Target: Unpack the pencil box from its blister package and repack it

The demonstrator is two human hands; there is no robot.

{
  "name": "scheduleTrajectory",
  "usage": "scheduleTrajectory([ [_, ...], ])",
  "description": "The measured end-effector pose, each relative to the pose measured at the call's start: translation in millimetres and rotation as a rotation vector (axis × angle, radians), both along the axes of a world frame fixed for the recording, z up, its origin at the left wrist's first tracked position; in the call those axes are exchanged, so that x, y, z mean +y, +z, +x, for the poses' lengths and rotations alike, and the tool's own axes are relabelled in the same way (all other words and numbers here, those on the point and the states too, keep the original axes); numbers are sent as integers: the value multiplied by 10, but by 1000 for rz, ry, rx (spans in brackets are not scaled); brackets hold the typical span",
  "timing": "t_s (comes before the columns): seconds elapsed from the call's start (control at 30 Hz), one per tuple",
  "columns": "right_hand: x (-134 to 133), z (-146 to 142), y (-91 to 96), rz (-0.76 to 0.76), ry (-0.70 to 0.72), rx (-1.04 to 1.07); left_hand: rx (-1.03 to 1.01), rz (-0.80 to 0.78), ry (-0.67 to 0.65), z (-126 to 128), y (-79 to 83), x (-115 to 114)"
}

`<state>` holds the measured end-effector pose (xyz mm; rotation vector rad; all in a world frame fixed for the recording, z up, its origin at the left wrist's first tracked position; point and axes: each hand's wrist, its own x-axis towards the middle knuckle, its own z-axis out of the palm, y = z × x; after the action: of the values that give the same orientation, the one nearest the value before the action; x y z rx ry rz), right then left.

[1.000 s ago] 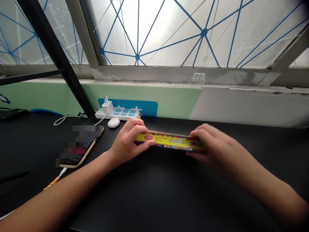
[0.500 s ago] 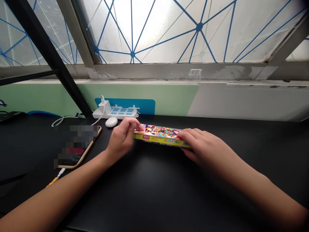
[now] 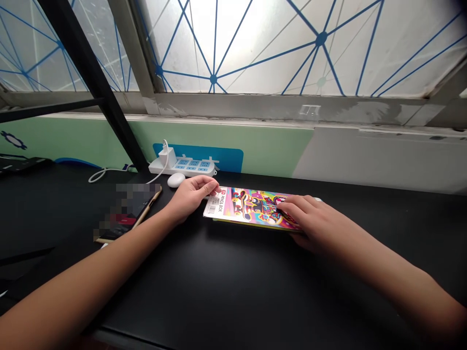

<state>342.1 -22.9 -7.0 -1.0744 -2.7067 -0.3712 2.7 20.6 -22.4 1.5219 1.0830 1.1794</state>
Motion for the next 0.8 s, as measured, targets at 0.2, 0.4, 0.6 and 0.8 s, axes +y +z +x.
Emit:
scheduleTrajectory([
  [0.2,13,87,-14,-13,-65,16,11,-57,-46,-64,-99,74],
  [0.4,-52,69,53,-81,-137,-19,88,-108,-73,-57,-90,65],
  [0.6,-38,119,-4,-132,-132,-2,78,-157,-114,-71,-29,73],
  [0.8,-20,126,-38,-109,-105,21,53,-255,-105,-93,-8,92],
])
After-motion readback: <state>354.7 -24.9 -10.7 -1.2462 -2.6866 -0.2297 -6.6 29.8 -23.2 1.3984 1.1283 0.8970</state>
